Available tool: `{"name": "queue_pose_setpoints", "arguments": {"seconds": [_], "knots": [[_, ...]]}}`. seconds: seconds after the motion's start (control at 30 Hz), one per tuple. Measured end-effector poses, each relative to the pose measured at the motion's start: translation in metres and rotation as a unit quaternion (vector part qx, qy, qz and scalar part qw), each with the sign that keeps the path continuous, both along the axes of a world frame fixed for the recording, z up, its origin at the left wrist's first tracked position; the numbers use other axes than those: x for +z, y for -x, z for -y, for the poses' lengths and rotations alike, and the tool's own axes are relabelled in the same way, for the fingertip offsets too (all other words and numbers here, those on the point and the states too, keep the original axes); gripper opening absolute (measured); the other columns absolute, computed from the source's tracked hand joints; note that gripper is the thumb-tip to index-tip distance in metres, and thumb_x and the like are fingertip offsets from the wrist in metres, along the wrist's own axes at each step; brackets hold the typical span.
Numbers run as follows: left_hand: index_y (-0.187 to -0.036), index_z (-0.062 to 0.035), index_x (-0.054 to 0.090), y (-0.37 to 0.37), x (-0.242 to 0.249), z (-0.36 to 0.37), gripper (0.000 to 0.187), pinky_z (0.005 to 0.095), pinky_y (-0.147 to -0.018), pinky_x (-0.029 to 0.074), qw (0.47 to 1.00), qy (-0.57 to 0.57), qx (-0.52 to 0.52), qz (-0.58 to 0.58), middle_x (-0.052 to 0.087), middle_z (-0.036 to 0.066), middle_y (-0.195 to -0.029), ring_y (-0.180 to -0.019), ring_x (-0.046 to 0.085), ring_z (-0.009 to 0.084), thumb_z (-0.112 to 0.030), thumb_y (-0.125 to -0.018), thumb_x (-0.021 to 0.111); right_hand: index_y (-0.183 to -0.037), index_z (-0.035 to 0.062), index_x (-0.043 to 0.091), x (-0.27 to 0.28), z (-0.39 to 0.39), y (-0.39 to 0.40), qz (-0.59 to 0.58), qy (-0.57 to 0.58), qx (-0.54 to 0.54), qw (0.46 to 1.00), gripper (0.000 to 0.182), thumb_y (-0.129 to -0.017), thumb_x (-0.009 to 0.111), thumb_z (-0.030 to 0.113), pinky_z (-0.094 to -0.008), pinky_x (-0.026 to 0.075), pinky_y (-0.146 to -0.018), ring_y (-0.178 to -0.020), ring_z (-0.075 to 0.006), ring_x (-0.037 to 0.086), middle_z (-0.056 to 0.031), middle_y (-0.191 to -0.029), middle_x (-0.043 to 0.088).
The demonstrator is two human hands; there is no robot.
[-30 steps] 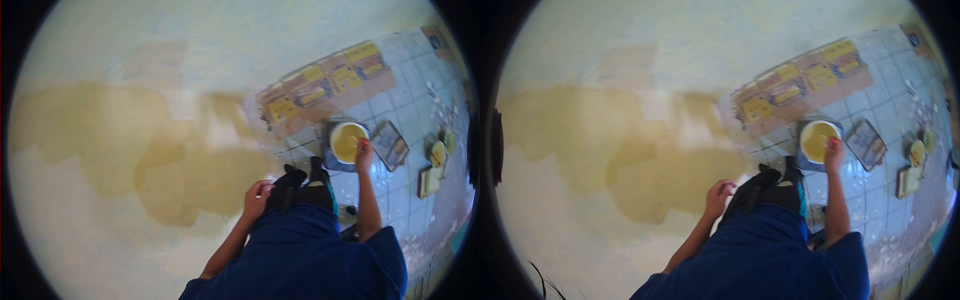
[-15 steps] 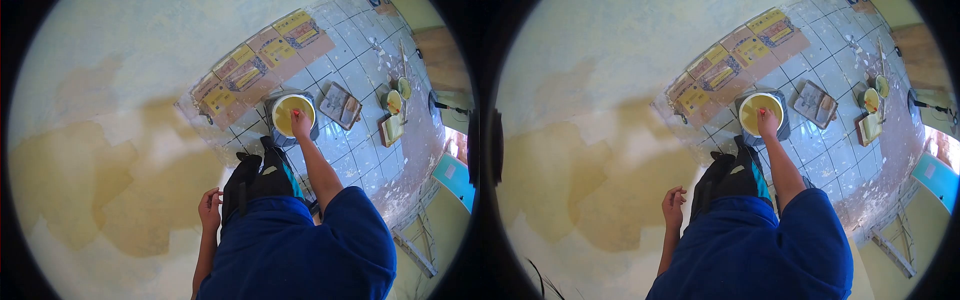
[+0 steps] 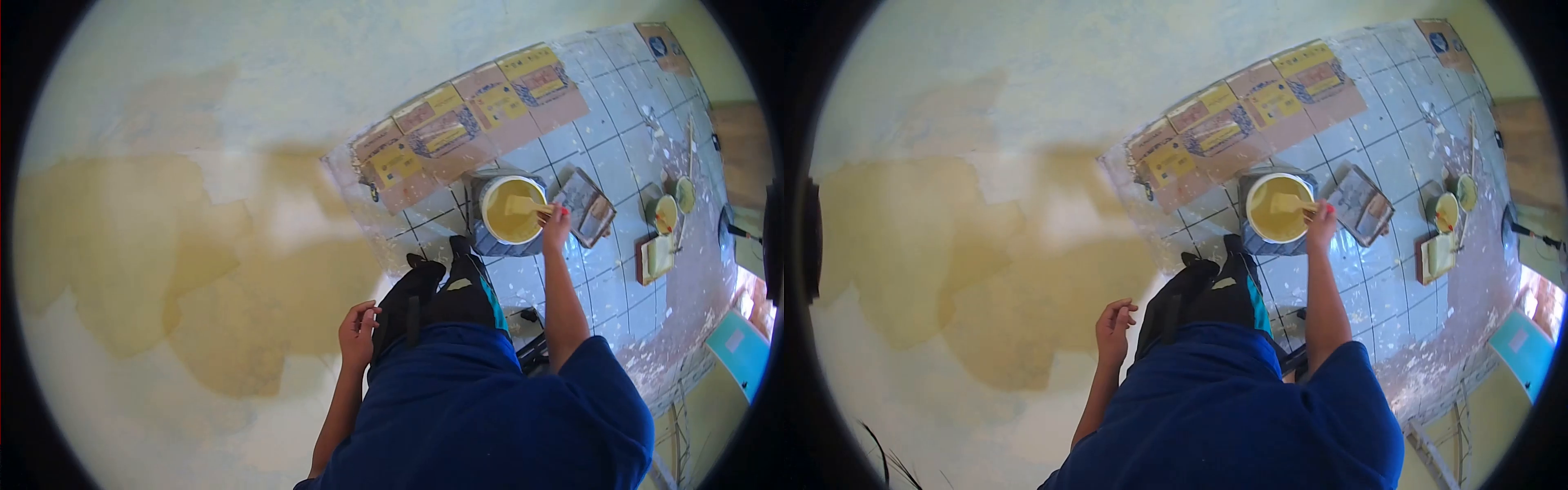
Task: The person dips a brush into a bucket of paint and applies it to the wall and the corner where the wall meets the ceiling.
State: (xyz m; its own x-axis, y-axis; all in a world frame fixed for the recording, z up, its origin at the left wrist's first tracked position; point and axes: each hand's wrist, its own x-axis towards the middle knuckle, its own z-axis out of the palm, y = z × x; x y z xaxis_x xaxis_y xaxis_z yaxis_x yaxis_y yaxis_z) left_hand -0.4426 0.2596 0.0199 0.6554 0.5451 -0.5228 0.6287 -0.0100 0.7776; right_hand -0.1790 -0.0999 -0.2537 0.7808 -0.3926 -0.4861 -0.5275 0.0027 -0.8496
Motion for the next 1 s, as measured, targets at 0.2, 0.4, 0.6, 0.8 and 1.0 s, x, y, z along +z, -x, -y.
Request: {"name": "queue_pose_setpoints", "arguments": {"seconds": [0.2, 0.4, 0.6, 0.8, 1.0], "knots": [[-0.116, -0.0009, 0.063, -0.001, -0.005, 0.006, 0.024, 0.0241, -0.074, 0.049, 1.000, 0.025, -0.017, -0.001, 0.070, 0.008, -0.101, -0.082, 0.060, 0.0095, -0.016, -0.100, 0.054, -0.103, 0.0046, 0.057, 0.007, 0.038, 0.010, -0.026, -0.108, -0.100, 0.989, 0.039, -0.100, 0.050, 0.043, -0.0309, 0.056, -0.058, -0.071, -0.0197, 0.069, -0.0099, -0.088, 0.068], [-0.117, -0.0007, 0.062, -0.006, -0.003, 0.006, 0.024, 0.0242, -0.075, 0.049, 0.999, 0.018, -0.036, 0.004, 0.070, 0.008, -0.102, -0.081, 0.060, 0.0095, -0.016, -0.100, 0.054, -0.104, 0.0027, 0.056, 0.001, 0.047, 0.032, -0.068, -0.232, -0.166, 0.956, 0.034, -0.099, 0.056, 0.036, -0.0342, 0.058, -0.065, -0.074, -0.0206, 0.068, -0.0098, -0.087, 0.066], [-0.114, -0.0008, 0.063, -0.015, -0.001, 0.006, 0.023, 0.0265, -0.073, 0.048, 0.998, 0.012, -0.059, 0.011, 0.069, 0.009, -0.097, -0.076, 0.057, 0.0111, -0.016, -0.099, 0.053, -0.100, 0.0069, 0.058, -0.013, 0.058, 0.053, -0.051, -0.327, -0.130, 0.935, 0.030, -0.100, 0.055, 0.037, -0.0343, 0.056, -0.073, -0.075, -0.0176, 0.066, -0.0074, -0.087, 0.066], [-0.113, -0.0013, 0.062, -0.029, -0.006, 0.009, 0.024, 0.0251, -0.069, 0.045, 0.996, 0.033, -0.081, 0.022, 0.068, 0.008, -0.096, -0.074, 0.055, 0.0100, -0.017, -0.099, 0.052, -0.101, 0.0030, 0.057, 0.025, 0.051, 0.049, -0.058, -0.375, -0.164, 0.911, 0.034, -0.102, 0.051, 0.036, -0.0418, 0.057, -0.079, -0.077, -0.0217, 0.065, -0.0112, -0.086, 0.063], [-0.113, -0.0017, 0.063, -0.032, -0.010, 0.005, 0.024, 0.0255, -0.070, 0.045, 0.994, 0.033, -0.092, 0.039, 0.068, 0.008, -0.096, -0.073, 0.055, 0.0100, -0.018, -0.099, 0.053, -0.102, 0.0039, 0.057, 0.036, 0.043, 0.043, -0.049, -0.437, -0.133, 0.888, 0.034, -0.103, 0.048, 0.037, -0.0403, 0.054, -0.081, -0.082, -0.0216, 0.063, -0.0116, -0.087, 0.063]]}}
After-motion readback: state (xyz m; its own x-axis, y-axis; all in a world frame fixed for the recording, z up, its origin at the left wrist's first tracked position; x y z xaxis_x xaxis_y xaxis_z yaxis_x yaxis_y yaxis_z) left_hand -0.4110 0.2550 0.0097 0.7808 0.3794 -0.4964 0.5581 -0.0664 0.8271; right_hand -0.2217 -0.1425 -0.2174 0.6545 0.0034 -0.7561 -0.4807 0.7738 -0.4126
